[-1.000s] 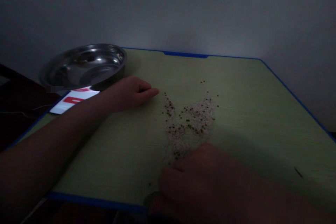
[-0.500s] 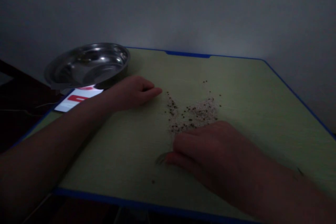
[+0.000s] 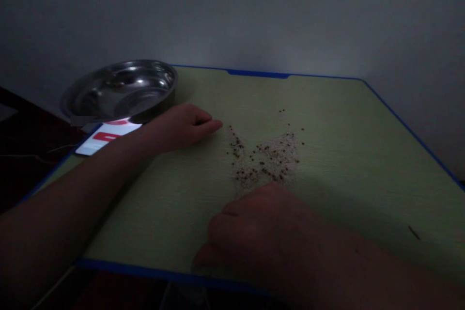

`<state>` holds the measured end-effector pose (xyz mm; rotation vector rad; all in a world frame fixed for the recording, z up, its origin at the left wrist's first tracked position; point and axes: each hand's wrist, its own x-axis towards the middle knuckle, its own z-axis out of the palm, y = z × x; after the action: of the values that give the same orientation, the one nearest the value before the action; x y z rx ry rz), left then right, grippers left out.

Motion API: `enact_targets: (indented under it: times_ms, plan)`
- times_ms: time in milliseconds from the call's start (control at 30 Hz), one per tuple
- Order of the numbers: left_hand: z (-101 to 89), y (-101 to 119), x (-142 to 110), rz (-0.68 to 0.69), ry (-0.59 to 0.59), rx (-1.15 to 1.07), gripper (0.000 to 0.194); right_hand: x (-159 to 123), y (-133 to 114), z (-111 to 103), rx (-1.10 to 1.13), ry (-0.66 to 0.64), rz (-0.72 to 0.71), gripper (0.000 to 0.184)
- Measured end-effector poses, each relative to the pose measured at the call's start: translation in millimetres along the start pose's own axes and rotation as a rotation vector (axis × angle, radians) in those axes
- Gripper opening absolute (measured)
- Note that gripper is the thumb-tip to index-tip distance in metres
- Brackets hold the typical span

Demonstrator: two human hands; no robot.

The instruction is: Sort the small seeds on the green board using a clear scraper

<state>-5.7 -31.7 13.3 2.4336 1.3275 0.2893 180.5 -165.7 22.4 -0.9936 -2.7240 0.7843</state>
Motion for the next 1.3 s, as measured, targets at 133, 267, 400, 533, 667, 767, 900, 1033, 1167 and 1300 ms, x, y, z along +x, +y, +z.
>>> enact_targets:
  times_ms: [133, 267, 400, 533, 667, 767, 900, 1033, 1167, 1300]
  plan:
    - [0.6, -1, 0, 0.001, 0.006, 0.008, 0.045, -7, -1, -4, 0.052, 0.03, 0.017, 0.023]
    - [0.5, -1, 1, -0.001, -0.002, 0.008, 0.045, -20, 20, -21, -0.075, 0.14, 0.065, 0.035]
    - [-0.4, -2, 2, -0.019, -0.021, 0.005, 0.046, -32, 47, -44, -0.185, 0.227, 0.16, 0.043]
    - [-0.6, -3, 3, -0.04, -0.021, 0.01, 0.048, -31, 54, -46, -0.176, 0.168, 0.207, 0.041]
    - [-1.2, -3, 3, -0.045, -0.026, 0.016, 0.049, -23, 48, -35, -0.181, 0.109, 0.188, 0.04]
    - [-1.7, -2, 2, -0.054, -0.036, 0.009, 0.048, -19, 46, -29, -0.228, 0.142, 0.205, 0.039]
    - [-1.0, -5, 2, -0.06, -0.033, -0.007, 0.048, -17, 43, -23, -0.199, 0.096, 0.189, 0.037]
    - [-0.2, -7, 3, -0.059, -0.033, -0.022, 0.047, -20, 39, -24, -0.125, 0.089, 0.149, 0.037]
    - [-0.9, -4, 3, -0.06, -0.033, -0.008, 0.048, -26, 38, -31, -0.118, 0.153, 0.149, 0.04]
    - [-1.6, -2, 3, -0.063, -0.034, -0.006, 0.049, -29, 31, -27, -0.053, 0.053, 0.146, 0.038]
